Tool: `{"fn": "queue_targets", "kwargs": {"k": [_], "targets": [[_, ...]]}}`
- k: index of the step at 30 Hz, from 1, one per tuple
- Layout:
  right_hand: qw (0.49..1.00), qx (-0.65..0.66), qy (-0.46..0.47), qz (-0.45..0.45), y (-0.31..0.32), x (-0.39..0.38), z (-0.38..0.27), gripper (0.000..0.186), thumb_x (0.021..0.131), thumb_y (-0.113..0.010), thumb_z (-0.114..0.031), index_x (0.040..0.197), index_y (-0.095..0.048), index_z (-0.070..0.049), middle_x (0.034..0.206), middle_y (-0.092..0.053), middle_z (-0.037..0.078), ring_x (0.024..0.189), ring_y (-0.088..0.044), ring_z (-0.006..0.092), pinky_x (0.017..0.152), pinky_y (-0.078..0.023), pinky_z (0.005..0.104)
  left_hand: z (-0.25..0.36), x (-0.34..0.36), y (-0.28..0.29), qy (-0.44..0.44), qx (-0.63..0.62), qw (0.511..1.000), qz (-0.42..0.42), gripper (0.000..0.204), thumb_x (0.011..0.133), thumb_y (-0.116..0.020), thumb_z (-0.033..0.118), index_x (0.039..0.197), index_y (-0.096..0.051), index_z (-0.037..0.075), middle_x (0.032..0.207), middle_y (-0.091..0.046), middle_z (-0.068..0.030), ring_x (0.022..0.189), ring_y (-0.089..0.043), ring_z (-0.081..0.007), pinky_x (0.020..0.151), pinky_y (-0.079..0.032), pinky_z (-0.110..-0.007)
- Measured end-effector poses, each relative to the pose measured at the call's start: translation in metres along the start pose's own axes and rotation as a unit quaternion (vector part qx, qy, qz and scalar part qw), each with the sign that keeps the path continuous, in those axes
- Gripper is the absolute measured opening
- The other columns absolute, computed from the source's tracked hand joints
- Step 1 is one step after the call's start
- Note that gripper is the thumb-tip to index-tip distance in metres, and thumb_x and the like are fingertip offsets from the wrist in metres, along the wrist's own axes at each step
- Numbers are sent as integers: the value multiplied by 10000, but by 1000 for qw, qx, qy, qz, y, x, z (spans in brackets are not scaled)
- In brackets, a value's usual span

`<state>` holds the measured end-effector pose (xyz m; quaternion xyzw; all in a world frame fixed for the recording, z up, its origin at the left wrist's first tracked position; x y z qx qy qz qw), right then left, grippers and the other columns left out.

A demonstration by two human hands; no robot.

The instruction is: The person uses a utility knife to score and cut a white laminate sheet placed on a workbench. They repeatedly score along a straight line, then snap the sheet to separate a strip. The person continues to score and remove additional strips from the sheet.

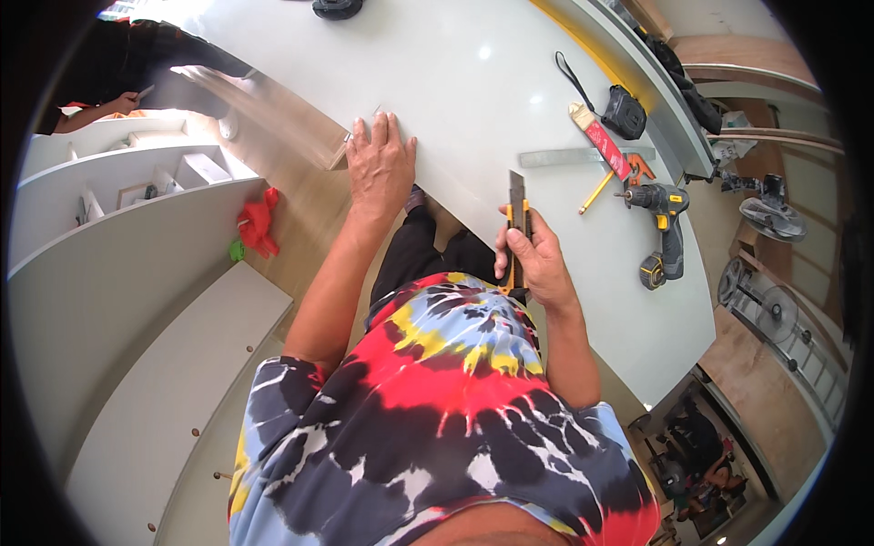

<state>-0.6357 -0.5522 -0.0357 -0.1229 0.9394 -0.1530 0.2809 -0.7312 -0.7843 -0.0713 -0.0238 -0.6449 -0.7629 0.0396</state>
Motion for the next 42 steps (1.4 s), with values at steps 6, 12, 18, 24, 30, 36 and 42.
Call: {"fn": "queue_targets", "kwargs": {"k": [6,12,18,24,30,36,42], "targets": [[998,56,-4,-36,-21,0,1,425,1077,-561,-193,1440,-455,1,956,-617,55,766,-637,119,686,-583,300,-2,-8,-12,17,-9,1000,-1,637,1020,-568,393,1518,-442,16,1571,-424,-149,1455,-353,-449,1141,-329,-610],[998,40,-1,-58,-8,-13,-3,430,1084,-505,-163,1466,-416,13,1026,-618,73,836,-646,130,732,-584,302,-3,-1,-19,39,8,999,36,608,1040,-523,427,1538,-450,85,1607,-419,-150,1493,-325,-440,1167,-289,-615],[998,32,-41,-39,22,-27,12,377,1078,-473,-128,1417,-414,26,1034,-612,65,816,-635,117,738,-571,293,-9,3,-26,37,37,999,8,593,1052,-502,446,1539,-463,110,1590,-442,-148,1470,-343,-484,1198,-313,-548],[993,-28,-37,-112,-1,-43,29,396,1090,-468,-125,1458,-392,1,1053,-602,51,836,-624,96,754,-558,275,-28,14,-28,48,20,999,6,590,1036,-533,432,1516,-477,93,1579,-448,-178,1451,-346,-536,1157,-353,-604],[999,1,36,33,48,-61,15,338,1076,-504,-114,1395,-482,-2,1016,-625,55,826,-631,108,746,-559,283,45,-32,-22,-30,21,995,-91,687,1007,-580,486,1534,-442,69,1632,-366,-179,1490,-281,-528,1197,-234,-656],[975,-28,68,208,127,-70,11,284,1084,-559,-228,1283,-534,-28,913,-630,43,750,-648,121,691,-579,297,125,-88,-23,-30,-119,985,-120,1002,758,-878,467,1570,-405,119,1654,-278,-244,1544,-187,-484,1218,-156,-665],[993,-46,13,108,98,-63,21,381,1075,-567,-211,1390,-494,-9,985,-628,63,817,-659,144,759,-599,324,121,-75,-19,33,-152,973,-169,1074,684,-929,402,1572,-387,138,1672,-233,-223,1561,-130,-461,1222,-101,-676]]}}
Point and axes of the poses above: each hand's wrist, its own x-axis towards the middle knuckle, its own y-axis out of the back of the hand, z = x × y, the point moved 8 cm from there along x, towards the middle knuckle
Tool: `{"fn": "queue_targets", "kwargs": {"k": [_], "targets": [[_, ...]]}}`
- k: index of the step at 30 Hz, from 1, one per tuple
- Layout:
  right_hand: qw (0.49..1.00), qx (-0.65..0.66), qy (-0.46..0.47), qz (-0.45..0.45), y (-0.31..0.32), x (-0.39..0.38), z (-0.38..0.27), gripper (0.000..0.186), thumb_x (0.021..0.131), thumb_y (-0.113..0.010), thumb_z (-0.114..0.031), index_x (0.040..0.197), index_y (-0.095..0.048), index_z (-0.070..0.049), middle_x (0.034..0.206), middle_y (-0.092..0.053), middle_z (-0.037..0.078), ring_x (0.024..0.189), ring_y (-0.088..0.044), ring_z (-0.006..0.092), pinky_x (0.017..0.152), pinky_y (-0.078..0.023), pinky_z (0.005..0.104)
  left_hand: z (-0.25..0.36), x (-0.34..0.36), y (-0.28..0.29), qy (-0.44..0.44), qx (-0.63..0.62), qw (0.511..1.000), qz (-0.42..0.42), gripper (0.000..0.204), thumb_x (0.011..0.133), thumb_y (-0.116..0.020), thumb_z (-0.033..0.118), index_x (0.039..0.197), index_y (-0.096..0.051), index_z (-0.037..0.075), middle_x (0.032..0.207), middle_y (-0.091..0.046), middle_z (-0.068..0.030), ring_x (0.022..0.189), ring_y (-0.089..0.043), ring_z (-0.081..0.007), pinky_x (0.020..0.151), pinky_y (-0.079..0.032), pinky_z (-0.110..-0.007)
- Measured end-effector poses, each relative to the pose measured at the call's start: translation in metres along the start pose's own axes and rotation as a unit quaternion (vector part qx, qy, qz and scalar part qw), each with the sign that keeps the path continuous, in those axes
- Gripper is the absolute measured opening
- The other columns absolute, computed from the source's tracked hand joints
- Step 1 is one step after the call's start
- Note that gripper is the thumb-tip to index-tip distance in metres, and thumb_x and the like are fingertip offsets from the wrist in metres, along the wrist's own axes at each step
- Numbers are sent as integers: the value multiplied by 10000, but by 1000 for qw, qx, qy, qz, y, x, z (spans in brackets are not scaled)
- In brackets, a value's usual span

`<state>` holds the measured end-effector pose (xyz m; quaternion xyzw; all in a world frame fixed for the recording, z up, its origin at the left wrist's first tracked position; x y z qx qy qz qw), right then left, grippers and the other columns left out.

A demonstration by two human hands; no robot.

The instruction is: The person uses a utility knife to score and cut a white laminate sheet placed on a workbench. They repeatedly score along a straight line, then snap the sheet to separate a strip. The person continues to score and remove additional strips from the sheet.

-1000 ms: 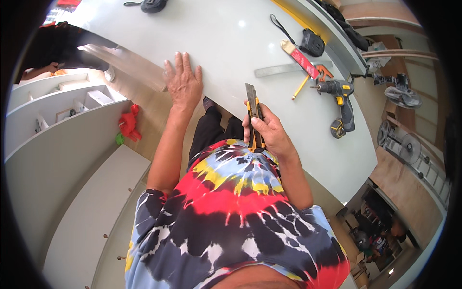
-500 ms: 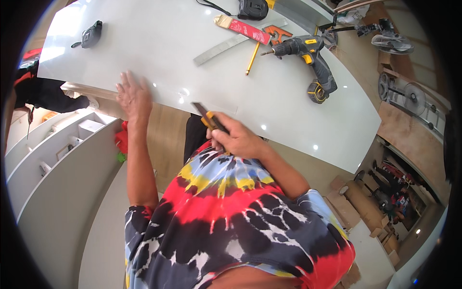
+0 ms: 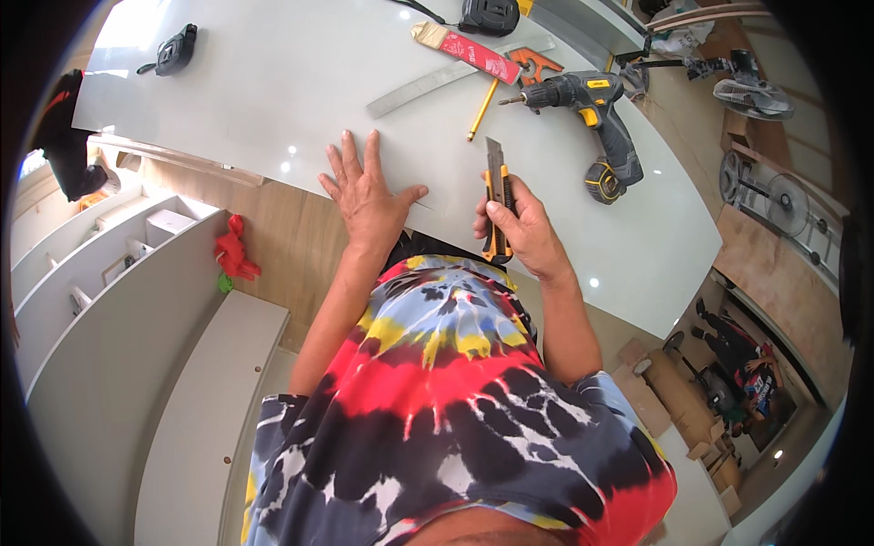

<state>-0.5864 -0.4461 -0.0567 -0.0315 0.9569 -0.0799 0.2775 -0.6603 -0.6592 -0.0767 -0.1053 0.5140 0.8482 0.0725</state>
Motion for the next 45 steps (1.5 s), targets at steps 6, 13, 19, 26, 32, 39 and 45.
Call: {"fn": "queue_targets", "kwargs": {"k": [6,13,19,26,32,39,45], "targets": [[997,78,-10,12,-10,7,7,338,1074,-539,-176,1366,-514,-8,993,-642,72,813,-661,146,743,-586,313,-7,-1,-6,-8,-10,1000,15,1043,681,-928,403,1553,-422,136,1674,-247,-205,1568,-130,-437,1225,-98,-668],[999,4,20,-38,-24,13,-7,383,1061,-574,-153,1397,-475,4,1055,-648,80,871,-668,152,799,-592,324,-33,-4,-2,-121,16,991,53,653,907,-754,396,1471,-553,137,1601,-423,-169,1526,-295,-404,1225,-164,-639],[991,25,59,-117,-61,22,-28,383,1056,-564,-130,1399,-476,15,1059,-651,79,869,-664,144,787,-580,313,-109,33,44,-29,97,978,182,550,941,-725,373,1421,-600,137,1534,-498,-188,1462,-398,-402,1195,-268,-619],[989,80,46,-111,-69,29,-36,433,1096,-532,-245,1448,-474,0,1041,-663,86,839,-672,133,747,-596,307,-181,33,59,287,-449,800,274,859,885,-824,315,1501,-363,-68,1356,-589,-237,1219,-603,-327,961,-516,-473],[996,55,-21,-63,-55,30,-30,418,1095,-534,-234,1437,-488,2,1021,-662,86,828,-674,131,743,-608,304,-108,33,3,312,-623,712,91,762,921,-801,262,1483,-392,-52,1348,-601,-177,1197,-633,-281,908,-585,-450],[997,59,2,-58,-60,25,-38,438,1088,-516,-194,1467,-425,8,1132,-646,106,896,-671,137,790,-603,315,-72,68,-8,291,-681,654,156,491,930,-762,115,1303,-535,-108,1257,-635,-166,1099,-656,-259,940,-552,-381],[998,30,-10,-45,-60,27,-30,414,1080,-539,-200,1419,-435,16,1123,-649,110,871,-661,132,769,-598,316,-69,65,-8,286,-703,625,183,455,932,-753,76,1314,-554,-72,1284,-632,-159,1119,-661,-268,962,-576,-399]]}}
Point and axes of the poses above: each hand's wrist, its own x-axis towards the middle knuckle, its own y-axis out of the back of the hand, z = x × y, the point moved 8 cm from there along x, towards the middle knuckle
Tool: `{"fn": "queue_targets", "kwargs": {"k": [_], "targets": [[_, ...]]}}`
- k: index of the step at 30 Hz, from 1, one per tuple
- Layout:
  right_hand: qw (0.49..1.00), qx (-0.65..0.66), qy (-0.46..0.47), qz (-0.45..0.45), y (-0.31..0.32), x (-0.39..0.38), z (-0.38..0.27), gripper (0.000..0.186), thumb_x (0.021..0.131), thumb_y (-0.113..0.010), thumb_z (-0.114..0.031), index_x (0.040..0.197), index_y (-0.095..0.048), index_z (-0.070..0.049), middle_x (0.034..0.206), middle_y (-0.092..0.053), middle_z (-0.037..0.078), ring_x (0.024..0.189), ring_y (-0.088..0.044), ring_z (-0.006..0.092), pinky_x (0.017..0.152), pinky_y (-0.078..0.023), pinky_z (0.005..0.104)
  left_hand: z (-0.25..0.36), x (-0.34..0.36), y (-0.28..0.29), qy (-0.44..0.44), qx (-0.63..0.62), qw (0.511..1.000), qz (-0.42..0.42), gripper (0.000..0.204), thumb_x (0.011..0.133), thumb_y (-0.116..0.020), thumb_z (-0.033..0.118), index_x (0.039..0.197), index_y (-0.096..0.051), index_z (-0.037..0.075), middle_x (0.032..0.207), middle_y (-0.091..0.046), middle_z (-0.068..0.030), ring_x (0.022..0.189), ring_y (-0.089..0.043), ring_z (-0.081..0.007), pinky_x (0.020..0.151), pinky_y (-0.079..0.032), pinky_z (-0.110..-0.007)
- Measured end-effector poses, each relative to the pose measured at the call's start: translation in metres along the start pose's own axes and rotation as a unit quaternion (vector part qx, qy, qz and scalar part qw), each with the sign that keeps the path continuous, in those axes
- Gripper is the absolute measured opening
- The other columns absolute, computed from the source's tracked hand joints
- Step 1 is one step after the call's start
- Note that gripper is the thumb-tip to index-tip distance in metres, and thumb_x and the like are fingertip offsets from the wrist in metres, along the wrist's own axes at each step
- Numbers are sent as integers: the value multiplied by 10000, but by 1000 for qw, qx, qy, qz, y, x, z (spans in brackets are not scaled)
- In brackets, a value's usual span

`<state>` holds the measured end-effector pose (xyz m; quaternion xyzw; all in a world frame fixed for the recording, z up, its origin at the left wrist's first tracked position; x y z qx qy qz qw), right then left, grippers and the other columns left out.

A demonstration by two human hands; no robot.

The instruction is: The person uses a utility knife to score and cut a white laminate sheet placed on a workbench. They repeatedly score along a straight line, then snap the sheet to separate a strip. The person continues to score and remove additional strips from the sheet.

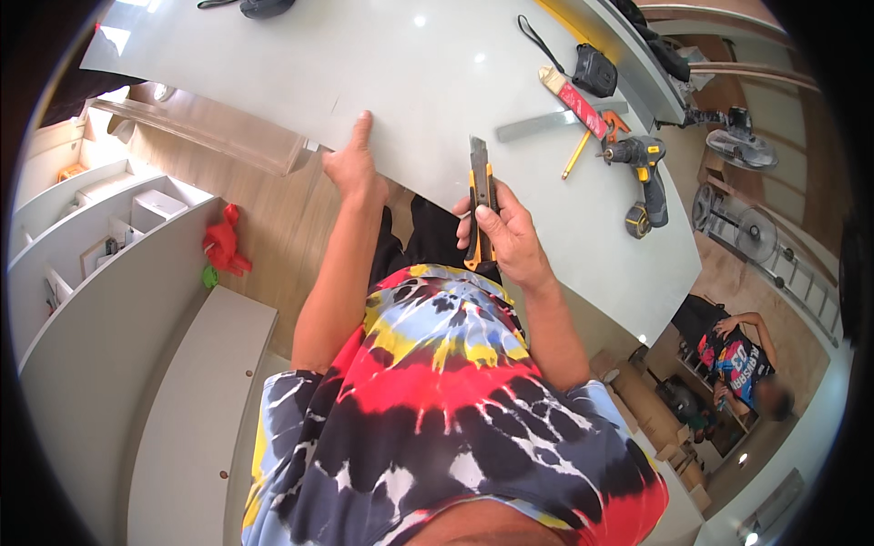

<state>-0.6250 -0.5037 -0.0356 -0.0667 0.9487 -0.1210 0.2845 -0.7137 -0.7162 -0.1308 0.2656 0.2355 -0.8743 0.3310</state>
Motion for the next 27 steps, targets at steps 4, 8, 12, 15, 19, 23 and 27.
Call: {"fn": "queue_targets", "kwargs": {"k": [4,8,12,15,19,23,27], "targets": [[999,-23,14,-38,-20,9,-6,408,1078,-542,-202,1392,-466,47,1040,-658,97,802,-643,125,695,-572,292,16,16,15,-9,-48,999,18,510,918,-764,65,1345,-511,-52,1277,-623,-176,1093,-685,-273,902,-621,-413],[994,-103,17,-13,-28,35,-14,412,1050,-613,-271,1299,-529,45,907,-649,63,734,-643,115,675,-552,277,29,23,26,-17,-29,999,31,435,909,-772,67,1270,-570,-67,1226,-650,-172,1053,-693,-266,902,-613,-407],[984,-170,47,-13,-40,69,-27,275,1049,-606,-258,1078,-561,12,842,-639,55,703,-650,118,640,-560,293,42,25,38,-33,-14,997,66,389,893,-781,64,1223,-613,-57,1188,-668,-155,1043,-683,-251,924,-588,-397],[975,-219,22,-44,-58,96,-27,252,1038,-617,-242,1034,-568,4,819,-636,58,673,-651,122,616,-567,304,54,29,47,-59,2,994,89,398,867,-807,72,1189,-619,-68,1113,-692,-155,967,-708,-256,847,-606,-398],[962,-267,-4,-66,-79,118,-23,314,1014,-640,-303,1007,-568,2,794,-635,60,675,-667,131,605,-574,313,56,37,55,-44,-21,995,84,428,842,-838,99,1163,-620,-81,1086,-700,-163,925,-719,-272,812,-617,-417],[941,-324,10,-100,-98,133,-26,312,1017,-656,-299,998,-579,2,783,-622,42,683,-674,123,594,-592,305,60,44,65,-27,-14,996,79,448,831,-848,109,1162,-619,-89,1080,-697,-168,930,-719,-294,810,-618,-448],[917,-389,34,-88,-112,151,-32,333,958,-705,-292,960,-573,14,772,-658,115,708,-706,198,610,-587,355,65,49,71,-12,-2,997,78,457,831,-851,112,1161,-616,-100,1069,-694,-168,923,-720,-298,798,-620,-455]]}}
Point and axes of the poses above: each hand's wrist, its own x-axis towards the middle knuckle, its own y-axis out of the back of the hand, z = x × y, the point moved 8 cm from there along x, towards the middle knuckle
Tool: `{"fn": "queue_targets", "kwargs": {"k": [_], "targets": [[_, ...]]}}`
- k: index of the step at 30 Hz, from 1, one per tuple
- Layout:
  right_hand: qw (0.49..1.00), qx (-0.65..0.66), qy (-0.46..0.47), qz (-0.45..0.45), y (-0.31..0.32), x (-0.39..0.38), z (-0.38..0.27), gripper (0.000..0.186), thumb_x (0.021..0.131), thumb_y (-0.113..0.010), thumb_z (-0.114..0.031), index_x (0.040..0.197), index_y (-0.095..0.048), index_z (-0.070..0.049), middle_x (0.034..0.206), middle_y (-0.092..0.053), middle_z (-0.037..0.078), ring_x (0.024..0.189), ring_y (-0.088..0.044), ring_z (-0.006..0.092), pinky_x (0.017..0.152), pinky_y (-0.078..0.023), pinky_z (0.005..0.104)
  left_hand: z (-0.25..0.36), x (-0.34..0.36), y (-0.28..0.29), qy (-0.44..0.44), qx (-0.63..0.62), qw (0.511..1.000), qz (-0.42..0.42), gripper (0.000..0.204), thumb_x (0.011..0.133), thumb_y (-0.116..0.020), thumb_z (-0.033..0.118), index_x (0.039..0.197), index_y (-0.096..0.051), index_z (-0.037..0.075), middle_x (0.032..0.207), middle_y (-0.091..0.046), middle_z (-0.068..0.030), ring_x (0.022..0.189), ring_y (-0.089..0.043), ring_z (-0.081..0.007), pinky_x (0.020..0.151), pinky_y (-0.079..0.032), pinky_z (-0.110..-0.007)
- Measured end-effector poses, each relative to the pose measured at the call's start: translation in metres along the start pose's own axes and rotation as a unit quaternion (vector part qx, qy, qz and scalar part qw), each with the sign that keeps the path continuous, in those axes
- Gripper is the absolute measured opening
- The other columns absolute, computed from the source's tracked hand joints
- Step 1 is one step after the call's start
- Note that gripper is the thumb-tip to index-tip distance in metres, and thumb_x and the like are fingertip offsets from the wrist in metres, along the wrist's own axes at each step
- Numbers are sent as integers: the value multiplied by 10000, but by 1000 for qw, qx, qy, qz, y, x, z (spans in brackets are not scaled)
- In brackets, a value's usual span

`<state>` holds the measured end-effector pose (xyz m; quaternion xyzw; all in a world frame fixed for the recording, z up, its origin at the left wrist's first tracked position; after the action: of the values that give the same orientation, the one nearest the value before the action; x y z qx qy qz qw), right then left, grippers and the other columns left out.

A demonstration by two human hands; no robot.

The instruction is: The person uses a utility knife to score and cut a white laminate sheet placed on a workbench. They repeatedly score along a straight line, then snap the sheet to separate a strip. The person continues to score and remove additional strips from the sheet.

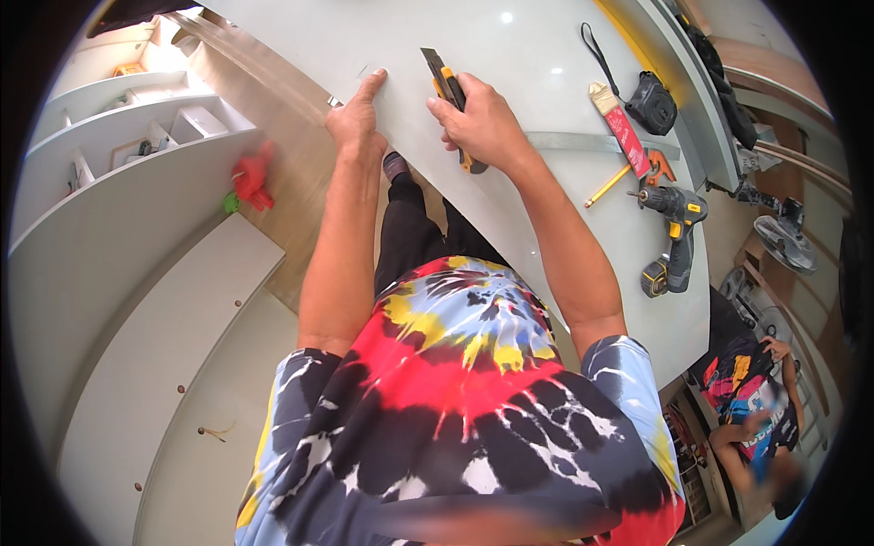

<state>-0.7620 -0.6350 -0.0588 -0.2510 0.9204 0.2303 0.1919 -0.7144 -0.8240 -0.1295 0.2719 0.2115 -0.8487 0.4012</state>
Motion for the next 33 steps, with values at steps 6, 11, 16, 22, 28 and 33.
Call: {"fn": "queue_targets", "kwargs": {"k": [6,11,16,22,28,33], "targets": [[974,-201,81,68,-4,41,-34,401,873,-793,-307,967,-606,35,820,-702,201,740,-728,291,654,-587,405,2,3,5,-41,6,999,30,439,808,-868,82,1140,-638,-89,1067,-705,-161,905,-714,-264,785,-607,-406],[975,-205,37,71,-8,66,-39,432,842,-829,-324,979,-647,43,879,-727,237,808,-745,341,719,-600,431,-7,-2,6,-68,-27,997,1,469,835,-861,93,1182,-602,-88,1084,-702,-154,921,-717,-260,787,-612,-400],[956,-274,57,86,2,70,-44,456,823,-838,-328,1014,-670,49,924,-736,243,866,-745,345,768,-597,434,-17,-13,-11,-44,-36,998,-33,456,843,-849,71,1207,-608,-63,1105,-705,-153,924,-716,-246,797,-607,-392],[956,-290,-25,19,21,71,-34,503,795,-847,-359,1046,-690,47,979,-744,241,930,-747,351,821,-605,422,-28,-27,-28,-10,-37,999,-4,426,799,-876,93,1116,-661,-94,1056,-723,-152,886,-709,-216,762,-593,-365],[953,-301,-23,37,33,56,-41,353,868,-800,-269,900,-618,31,744,-702,157,617,-717,258,489,-578,375,-45,-37,-41,46,-73,996,12,415,734,-900,126,1006,-692,-108,966,-737,-154,802,-698,-195,703,-577,-351],[940,-336,-52,27,39,53,-33,332,898,-783,-260,900,-600,16,713,-689,137,580,-700,243,448,-547,366,-49,-45,-50,43,-32,998,21,394,732,-878,128,994,-695,-102,962,-741,-145,814,-695,-193,738,-570,-359]]}}
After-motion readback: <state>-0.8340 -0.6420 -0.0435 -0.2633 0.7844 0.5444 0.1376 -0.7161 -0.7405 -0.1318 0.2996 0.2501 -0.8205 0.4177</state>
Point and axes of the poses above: each hand's wrist, its own x-axis towards the middle knuckle, its own y-axis out of the back of the hand, z = x × y, the point moved 8 cm from there along x, towards the middle knuckle
